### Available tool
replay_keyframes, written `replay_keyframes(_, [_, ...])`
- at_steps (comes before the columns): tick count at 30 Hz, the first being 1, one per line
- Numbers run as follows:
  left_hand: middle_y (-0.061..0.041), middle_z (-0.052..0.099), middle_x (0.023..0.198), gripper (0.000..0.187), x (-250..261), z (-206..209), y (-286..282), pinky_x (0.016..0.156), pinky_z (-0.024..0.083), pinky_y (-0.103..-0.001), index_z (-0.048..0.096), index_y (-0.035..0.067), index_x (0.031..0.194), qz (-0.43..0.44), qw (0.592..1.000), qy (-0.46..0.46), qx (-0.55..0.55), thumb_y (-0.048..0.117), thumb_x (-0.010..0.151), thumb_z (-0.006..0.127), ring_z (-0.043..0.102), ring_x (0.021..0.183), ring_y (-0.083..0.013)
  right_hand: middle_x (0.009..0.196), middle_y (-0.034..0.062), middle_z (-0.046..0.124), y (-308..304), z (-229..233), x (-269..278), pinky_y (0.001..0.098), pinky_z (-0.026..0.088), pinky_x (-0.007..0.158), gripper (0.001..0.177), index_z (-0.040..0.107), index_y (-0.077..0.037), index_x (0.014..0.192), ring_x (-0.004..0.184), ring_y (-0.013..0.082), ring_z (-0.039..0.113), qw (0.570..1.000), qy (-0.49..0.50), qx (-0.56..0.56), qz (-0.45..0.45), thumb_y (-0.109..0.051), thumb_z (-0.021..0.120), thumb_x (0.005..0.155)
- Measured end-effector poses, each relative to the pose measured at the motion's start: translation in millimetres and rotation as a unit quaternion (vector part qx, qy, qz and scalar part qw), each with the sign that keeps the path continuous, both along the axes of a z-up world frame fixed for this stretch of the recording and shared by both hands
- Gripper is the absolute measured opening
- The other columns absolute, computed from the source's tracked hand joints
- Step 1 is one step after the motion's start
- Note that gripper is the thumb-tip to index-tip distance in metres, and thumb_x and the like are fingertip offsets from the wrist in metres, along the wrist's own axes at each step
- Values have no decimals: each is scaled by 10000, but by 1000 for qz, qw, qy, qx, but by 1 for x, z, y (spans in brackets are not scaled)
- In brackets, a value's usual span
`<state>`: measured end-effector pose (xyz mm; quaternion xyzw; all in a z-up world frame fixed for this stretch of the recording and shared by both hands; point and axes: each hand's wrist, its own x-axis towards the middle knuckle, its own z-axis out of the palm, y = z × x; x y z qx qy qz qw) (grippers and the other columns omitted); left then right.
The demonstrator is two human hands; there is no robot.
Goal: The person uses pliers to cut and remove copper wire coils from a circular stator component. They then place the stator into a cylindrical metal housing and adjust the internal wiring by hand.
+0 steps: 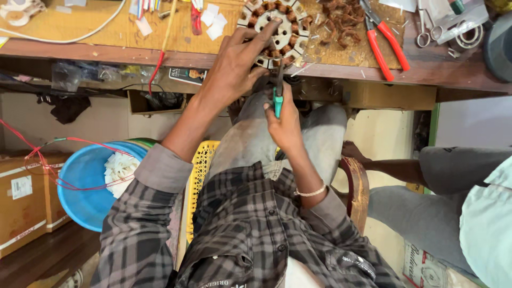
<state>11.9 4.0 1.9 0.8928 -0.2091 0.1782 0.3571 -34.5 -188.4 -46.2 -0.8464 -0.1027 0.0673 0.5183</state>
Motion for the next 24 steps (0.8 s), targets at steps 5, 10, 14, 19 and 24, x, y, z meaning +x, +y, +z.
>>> replay_keyframes(5, [-64,710,1264,1014,0,-5,-1,1028,420,-465,275,153,1648,-4,1000,-6,14,56,834,871,555,1258,-323,1335,119,669,-32,24,1,436,531,1030,634,363,-60,1538,1230,286,644,846,346,399,73,-44,600,950])
replay_keyframes(10, [-91,700,1267,1027,-2,-8,1,1055,423,-466,255,141,1661,-5,1000,-12,7,48,843,868,545,1299,-337,1093,127,661,-38,39,7,472,559,881,442,516,-15,1459,998,264,665,770,414,477,85,-172,608,1056])
replay_keyframes(14, [-170,659,1299,1044,-3,-6,-3,1022,438,-468,255,134,1651,21,1000,1,2,54,819,879,548,1287,-353,893,138,618,-28,33,3,413,508,712,270,556,-41,1299,804,267,618,952,244,182,28,-128,604,1049])
replay_keyframes(19, [-133,663,1354,1085,-2,-11,-2,1066,443,-468,211,146,1667,9,1000,2,-22,37,813,871,555,1309,-355,920,196,624,-12,12,-4,418,523,771,247,499,-18,1235,837,399,634,999,13,-15,-29,-26,599,1010])
replay_keyframes(24, [-165,644,1345,1047,-5,-18,-1,1043,446,-472,246,147,1668,16,1000,13,-1,46,842,882,563,1264,-367,1112,257,612,1,-5,3,491,479,888,536,457,-31,1351,1012,491,596,954,-274,-105,-56,88,605,849])
